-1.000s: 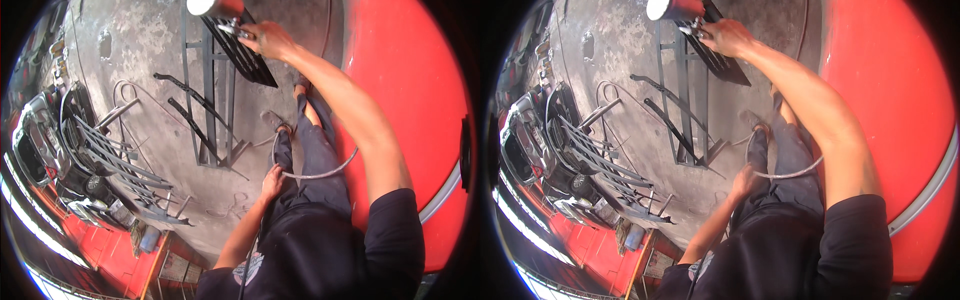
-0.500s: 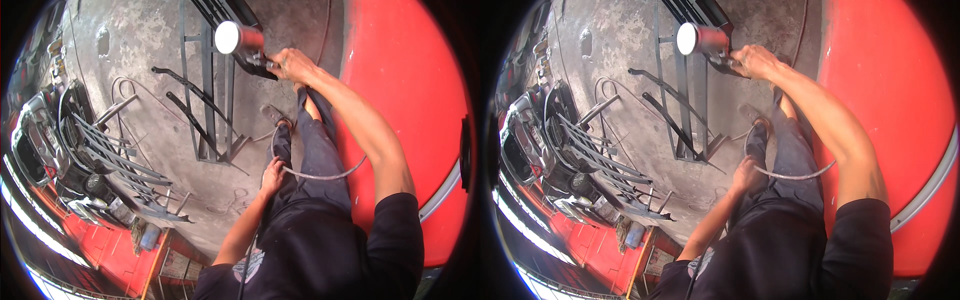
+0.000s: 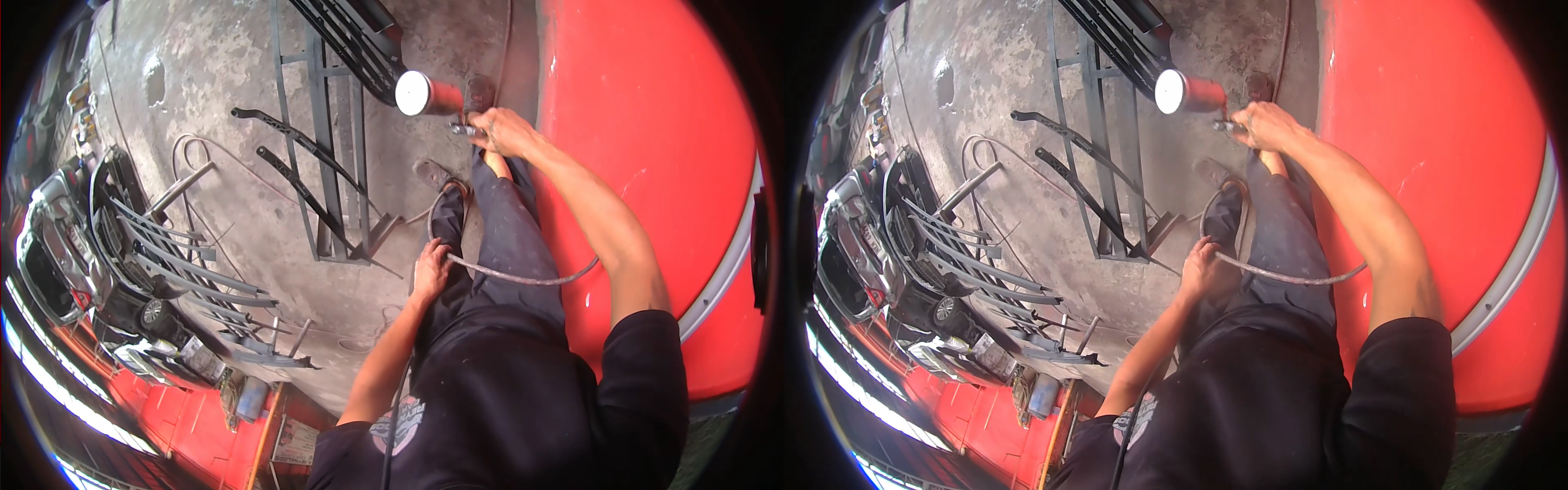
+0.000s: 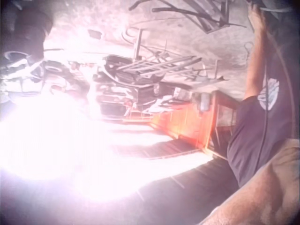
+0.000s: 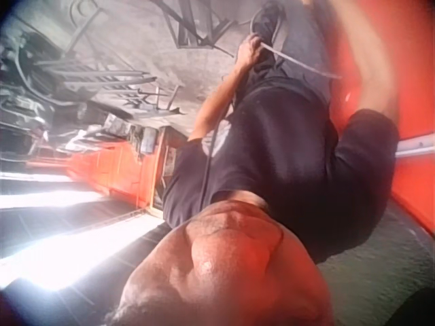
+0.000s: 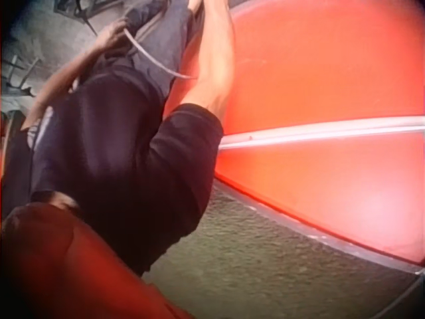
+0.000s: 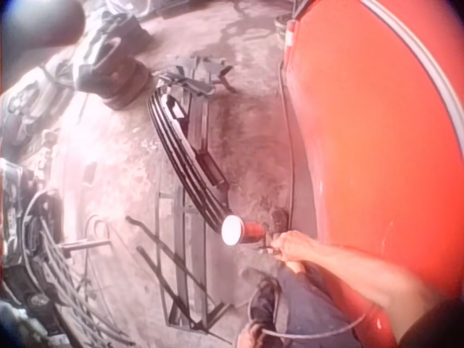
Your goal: The person uses a spray gun to apply black paint to various metal car parts, including a grille and frame components, arranged on a stand in a workshop. The person moves around the parts to ensure even coverage on all sides.
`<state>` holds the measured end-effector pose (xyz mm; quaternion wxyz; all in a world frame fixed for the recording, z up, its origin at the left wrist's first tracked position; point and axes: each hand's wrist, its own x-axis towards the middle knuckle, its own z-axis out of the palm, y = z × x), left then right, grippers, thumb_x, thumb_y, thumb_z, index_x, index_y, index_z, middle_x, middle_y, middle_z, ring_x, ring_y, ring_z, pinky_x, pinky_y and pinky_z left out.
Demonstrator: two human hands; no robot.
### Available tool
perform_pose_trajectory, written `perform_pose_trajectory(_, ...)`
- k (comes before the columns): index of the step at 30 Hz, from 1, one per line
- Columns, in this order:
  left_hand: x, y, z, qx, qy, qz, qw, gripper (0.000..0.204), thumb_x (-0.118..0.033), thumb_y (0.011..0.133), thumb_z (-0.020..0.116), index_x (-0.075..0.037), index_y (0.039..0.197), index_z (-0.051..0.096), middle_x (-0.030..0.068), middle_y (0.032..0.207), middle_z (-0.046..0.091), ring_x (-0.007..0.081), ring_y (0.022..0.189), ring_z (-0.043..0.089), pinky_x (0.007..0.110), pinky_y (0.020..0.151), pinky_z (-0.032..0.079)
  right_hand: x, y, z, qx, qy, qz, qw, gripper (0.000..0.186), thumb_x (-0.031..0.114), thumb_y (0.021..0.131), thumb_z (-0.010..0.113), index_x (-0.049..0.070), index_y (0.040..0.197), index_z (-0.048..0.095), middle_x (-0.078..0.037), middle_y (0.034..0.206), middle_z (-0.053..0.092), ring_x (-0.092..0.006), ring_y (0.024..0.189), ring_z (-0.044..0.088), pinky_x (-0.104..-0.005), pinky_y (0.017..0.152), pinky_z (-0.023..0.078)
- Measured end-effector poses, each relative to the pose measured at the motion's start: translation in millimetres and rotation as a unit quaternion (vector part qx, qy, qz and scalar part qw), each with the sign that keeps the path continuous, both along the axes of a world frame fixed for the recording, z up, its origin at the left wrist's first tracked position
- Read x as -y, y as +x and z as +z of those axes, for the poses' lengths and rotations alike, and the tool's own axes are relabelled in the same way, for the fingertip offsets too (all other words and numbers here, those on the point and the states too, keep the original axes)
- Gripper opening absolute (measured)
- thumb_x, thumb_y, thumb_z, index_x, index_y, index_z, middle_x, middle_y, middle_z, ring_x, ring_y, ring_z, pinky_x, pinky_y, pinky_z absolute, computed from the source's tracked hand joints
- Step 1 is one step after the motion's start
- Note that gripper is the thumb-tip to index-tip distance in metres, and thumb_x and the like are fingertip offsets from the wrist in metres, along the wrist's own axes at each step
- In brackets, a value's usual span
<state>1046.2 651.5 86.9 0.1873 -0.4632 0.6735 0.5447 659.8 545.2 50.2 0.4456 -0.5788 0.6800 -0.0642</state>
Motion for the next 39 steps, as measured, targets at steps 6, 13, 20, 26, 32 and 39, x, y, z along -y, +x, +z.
perform_pose_trajectory(6, -5, 11, -3, 0.000, -0.011, -0.020, 1.000, 0.036, -0.019, 0.092, 0.072, -0.009, 0.127, 0.068, 0.0169, 0.152, 0.054, 0.0405, 0.142, 0.048, 0.052, 0.114, 0.042, 12, 3, -11, 0.009, -0.023, -0.009, 1.000, 0.030, 0.033, 0.088, 0.080, 0.008, 0.103, 0.073, -0.022, 0.084, 0.072, -0.0431, 0.086, 0.071, -0.0518, 0.076, 0.056)
perform_pose_trajectory(13, -7, 12, 2, -0.018, -0.006, 0.040, 0.999, 0.037, -0.016, 0.091, 0.071, -0.008, 0.127, 0.067, 0.0179, 0.151, 0.054, 0.0424, 0.138, 0.051, 0.052, 0.113, 0.043, 110, 11, 10, -0.007, -0.256, -0.159, 0.953, 0.037, 0.030, 0.095, 0.072, 0.010, 0.126, 0.070, -0.020, 0.084, 0.072, -0.0395, 0.079, 0.071, -0.0456, 0.071, 0.055)
perform_pose_trajectory(20, -3, 10, 15, -0.037, -0.044, 0.078, 0.995, 0.037, -0.015, 0.092, 0.070, -0.006, 0.127, 0.066, 0.0196, 0.148, 0.056, 0.0424, 0.136, 0.053, 0.046, 0.112, 0.046, 109, 24, 45, -0.022, -0.174, -0.096, 0.980, 0.039, 0.038, 0.094, 0.073, 0.009, 0.120, 0.070, -0.020, 0.091, 0.074, -0.0393, 0.087, 0.071, -0.0465, 0.077, 0.057)
perform_pose_trajectory(26, 13, 2, 17, -0.094, -0.063, 0.122, 0.986, 0.034, -0.020, 0.097, 0.067, -0.007, 0.128, 0.065, 0.0203, 0.145, 0.059, 0.0409, 0.135, 0.055, 0.045, 0.111, 0.046, 72, 34, 48, 0.017, -0.062, 0.065, 0.996, 0.035, 0.032, 0.086, 0.081, 0.010, 0.112, 0.077, -0.022, 0.092, 0.074, -0.0425, 0.089, 0.071, -0.0500, 0.079, 0.057)
perform_pose_trajectory(32, 60, -33, 21, -0.091, -0.022, 0.144, 0.985, 0.033, -0.020, 0.097, 0.066, -0.007, 0.127, 0.065, 0.0189, 0.134, 0.065, 0.0407, 0.125, 0.062, 0.046, 0.104, 0.049, 145, 10, 47, 0.030, -0.096, 0.076, 0.992, 0.037, 0.034, 0.084, 0.082, 0.011, 0.113, 0.078, -0.022, 0.093, 0.075, -0.0421, 0.087, 0.072, -0.0494, 0.079, 0.057)
perform_pose_trajectory(39, 123, -104, 32, -0.028, 0.035, 0.223, 0.974, 0.034, -0.022, 0.098, 0.066, -0.006, 0.128, 0.065, 0.0220, 0.122, 0.070, 0.0430, 0.118, 0.065, 0.047, 0.099, 0.051, 356, -62, 68, -0.031, -0.172, 0.009, 0.984, 0.034, 0.035, 0.093, 0.072, 0.008, 0.113, 0.076, -0.020, 0.095, 0.076, -0.0401, 0.097, 0.073, -0.0474, 0.088, 0.059)
